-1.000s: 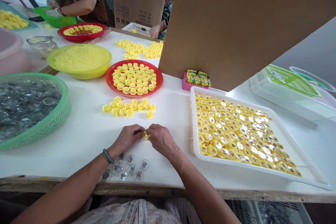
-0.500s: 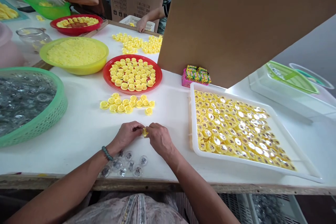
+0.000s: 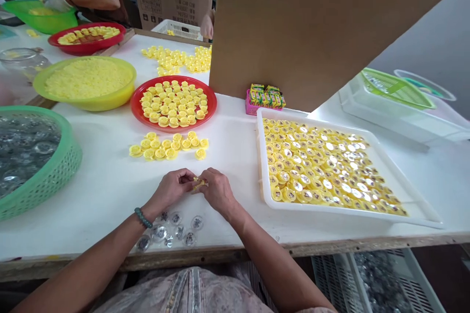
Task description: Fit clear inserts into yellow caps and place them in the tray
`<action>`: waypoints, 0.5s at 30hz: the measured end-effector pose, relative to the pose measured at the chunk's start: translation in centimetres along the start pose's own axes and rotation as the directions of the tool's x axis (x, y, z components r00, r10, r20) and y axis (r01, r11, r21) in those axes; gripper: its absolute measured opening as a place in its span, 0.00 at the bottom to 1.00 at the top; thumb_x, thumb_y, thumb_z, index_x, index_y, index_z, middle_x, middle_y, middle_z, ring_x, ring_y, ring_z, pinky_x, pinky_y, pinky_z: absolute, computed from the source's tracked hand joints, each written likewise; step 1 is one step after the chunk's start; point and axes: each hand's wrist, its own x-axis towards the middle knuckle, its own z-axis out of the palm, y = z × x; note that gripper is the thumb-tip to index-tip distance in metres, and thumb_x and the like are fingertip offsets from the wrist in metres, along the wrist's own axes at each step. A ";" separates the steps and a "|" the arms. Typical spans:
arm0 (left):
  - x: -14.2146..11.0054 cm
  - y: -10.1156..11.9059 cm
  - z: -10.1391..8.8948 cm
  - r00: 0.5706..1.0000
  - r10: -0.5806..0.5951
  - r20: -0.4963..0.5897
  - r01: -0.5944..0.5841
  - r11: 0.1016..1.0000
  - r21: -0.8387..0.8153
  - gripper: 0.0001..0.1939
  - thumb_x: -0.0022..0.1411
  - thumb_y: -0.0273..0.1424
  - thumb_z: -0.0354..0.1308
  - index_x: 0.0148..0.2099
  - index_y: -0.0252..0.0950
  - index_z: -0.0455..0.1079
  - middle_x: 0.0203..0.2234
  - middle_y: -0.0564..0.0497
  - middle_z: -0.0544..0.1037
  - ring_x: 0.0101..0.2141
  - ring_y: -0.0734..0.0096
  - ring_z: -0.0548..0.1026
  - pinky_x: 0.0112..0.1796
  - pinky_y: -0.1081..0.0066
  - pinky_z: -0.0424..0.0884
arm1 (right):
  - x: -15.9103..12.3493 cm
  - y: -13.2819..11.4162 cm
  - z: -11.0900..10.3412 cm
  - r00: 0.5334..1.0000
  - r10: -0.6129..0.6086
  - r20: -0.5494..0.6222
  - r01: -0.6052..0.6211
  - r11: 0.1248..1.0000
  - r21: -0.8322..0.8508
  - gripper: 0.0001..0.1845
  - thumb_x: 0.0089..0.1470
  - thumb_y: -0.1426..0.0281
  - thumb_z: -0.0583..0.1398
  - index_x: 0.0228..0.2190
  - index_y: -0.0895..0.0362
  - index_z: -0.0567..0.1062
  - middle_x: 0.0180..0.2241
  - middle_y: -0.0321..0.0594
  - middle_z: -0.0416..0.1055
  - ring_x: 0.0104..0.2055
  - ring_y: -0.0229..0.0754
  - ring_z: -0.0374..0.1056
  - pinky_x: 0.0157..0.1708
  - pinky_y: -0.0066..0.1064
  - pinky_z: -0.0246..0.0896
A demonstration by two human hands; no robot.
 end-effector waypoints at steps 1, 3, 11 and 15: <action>0.0 -0.1 0.0 1.000 -0.001 -0.002 0.001 1.000 0.008 0.08 0.50 0.35 0.61 0.31 0.37 0.72 0.24 0.52 0.76 0.27 0.67 0.73 0.29 0.71 0.68 | 0.0 0.0 0.0 1.000 -0.002 -0.001 0.002 1.000 0.001 0.06 0.43 0.74 0.65 0.27 0.56 0.73 0.26 0.34 0.67 0.28 0.35 0.63 0.27 0.24 0.55; 0.0 -0.2 -0.1 1.000 -0.016 0.003 0.016 1.000 0.001 0.09 0.49 0.36 0.62 0.32 0.37 0.72 0.24 0.52 0.76 0.27 0.67 0.73 0.29 0.71 0.68 | -0.2 0.1 -0.1 1.000 -0.003 0.009 0.003 1.000 0.013 0.07 0.43 0.73 0.65 0.29 0.56 0.74 0.27 0.34 0.68 0.29 0.35 0.64 0.28 0.24 0.56; -0.4 0.4 0.1 0.996 -0.070 0.059 0.068 0.997 0.043 0.19 0.49 0.42 0.61 0.41 0.36 0.70 0.34 0.49 0.78 0.36 0.61 0.75 0.39 0.66 0.71 | -2.0 -0.3 0.1 0.998 -0.058 0.017 0.060 0.979 -0.195 0.07 0.50 0.69 0.60 0.34 0.56 0.73 0.32 0.40 0.72 0.35 0.39 0.68 0.35 0.26 0.60; 0.2 -0.4 -0.4 0.976 -0.204 0.070 0.201 0.978 0.046 0.28 0.47 0.49 0.60 0.47 0.39 0.67 0.39 0.50 0.77 0.42 0.59 0.74 0.43 0.66 0.72 | -2.8 0.5 -0.7 0.998 -0.059 0.017 0.062 0.958 -0.280 0.10 0.46 0.65 0.61 0.32 0.57 0.73 0.29 0.39 0.71 0.33 0.40 0.68 0.30 0.25 0.60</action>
